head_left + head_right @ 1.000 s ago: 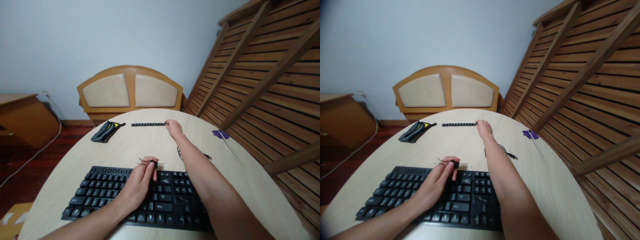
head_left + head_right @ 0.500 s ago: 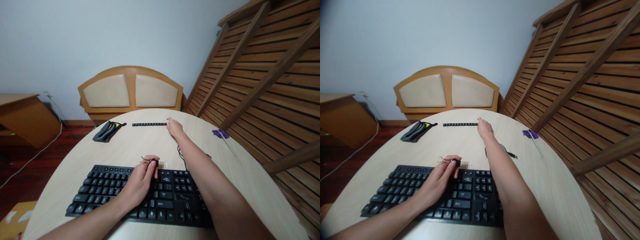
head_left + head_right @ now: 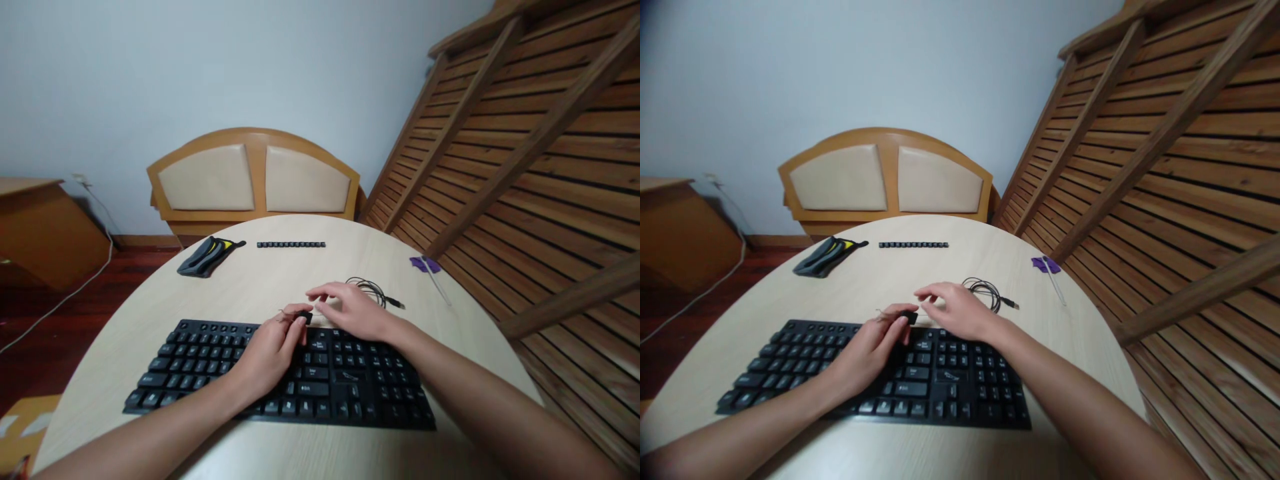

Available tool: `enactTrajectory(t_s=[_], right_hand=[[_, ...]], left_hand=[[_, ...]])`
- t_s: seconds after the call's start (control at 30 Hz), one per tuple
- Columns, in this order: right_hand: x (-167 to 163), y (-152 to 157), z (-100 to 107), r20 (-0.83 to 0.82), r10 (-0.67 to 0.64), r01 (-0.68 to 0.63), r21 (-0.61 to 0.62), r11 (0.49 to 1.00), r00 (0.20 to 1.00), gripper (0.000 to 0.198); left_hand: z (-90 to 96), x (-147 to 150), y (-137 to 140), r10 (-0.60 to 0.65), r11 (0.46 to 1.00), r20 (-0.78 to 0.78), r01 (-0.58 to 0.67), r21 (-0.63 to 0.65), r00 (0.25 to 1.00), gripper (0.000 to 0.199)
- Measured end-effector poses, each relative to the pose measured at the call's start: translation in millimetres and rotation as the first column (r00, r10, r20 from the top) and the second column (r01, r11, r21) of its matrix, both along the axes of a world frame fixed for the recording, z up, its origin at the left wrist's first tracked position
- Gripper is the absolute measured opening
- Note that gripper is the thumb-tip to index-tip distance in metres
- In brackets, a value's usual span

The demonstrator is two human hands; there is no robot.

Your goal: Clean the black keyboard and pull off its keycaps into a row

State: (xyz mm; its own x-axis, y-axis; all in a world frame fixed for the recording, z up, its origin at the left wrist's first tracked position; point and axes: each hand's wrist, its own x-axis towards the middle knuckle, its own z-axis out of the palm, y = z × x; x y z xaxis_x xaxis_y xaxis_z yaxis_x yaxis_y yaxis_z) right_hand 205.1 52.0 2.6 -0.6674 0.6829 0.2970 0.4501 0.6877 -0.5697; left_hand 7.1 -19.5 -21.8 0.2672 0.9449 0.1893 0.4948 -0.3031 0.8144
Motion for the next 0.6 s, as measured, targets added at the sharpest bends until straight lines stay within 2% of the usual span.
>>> enactTrajectory(t_s=[0.07, 0.13, 0.33, 0.4, 0.47, 0.6], right_hand=[[4.6, -19.4, -4.0, -0.049, 0.074, -0.076, -0.031, 0.997, 0.996, 0.032], [6.6, -30.4, -8.2, -0.134, 0.054, -0.061, -0.054, 0.997, 0.989, 0.034], [10.6, -27.4, -18.7, -0.323, -0.138, 0.095, -0.146, 0.985, 0.936, 0.019], [12.3, -22.4, -22.8, -0.376, -0.23, 0.157, -0.214, 0.964, 0.898, 0.016], [13.1, -18.9, -27.0, -0.429, -0.29, 0.165, -0.305, 0.938, 0.856, 0.019], [12.5, -19.2, -31.7, -0.499, -0.351, 0.115, -0.443, 0.889, 0.792, 0.027]], left_hand=[[0.5, 2.6, -2.3, -0.018, 0.999, -0.068, 0.021, 0.049, 0.998, 0.025], [2.8, 6.0, -3.0, -0.018, 0.996, -0.123, 0.029, 0.087, 0.992, 0.021], [24.3, 17.9, 14.0, -0.014, 0.992, -0.202, 0.04, 0.124, 0.979, 0.014], [28.3, 20.9, 22.9, -0.007, 0.993, -0.222, 0.033, 0.111, 0.975, 0.024], [26.0, 22.7, 29.4, -0.016, 0.994, -0.257, 0.044, 0.103, 0.966, 0.024], [7.8, 23.0, 29.5, -0.042, 0.996, -0.279, 0.063, 0.066, 0.959, 0.016]])
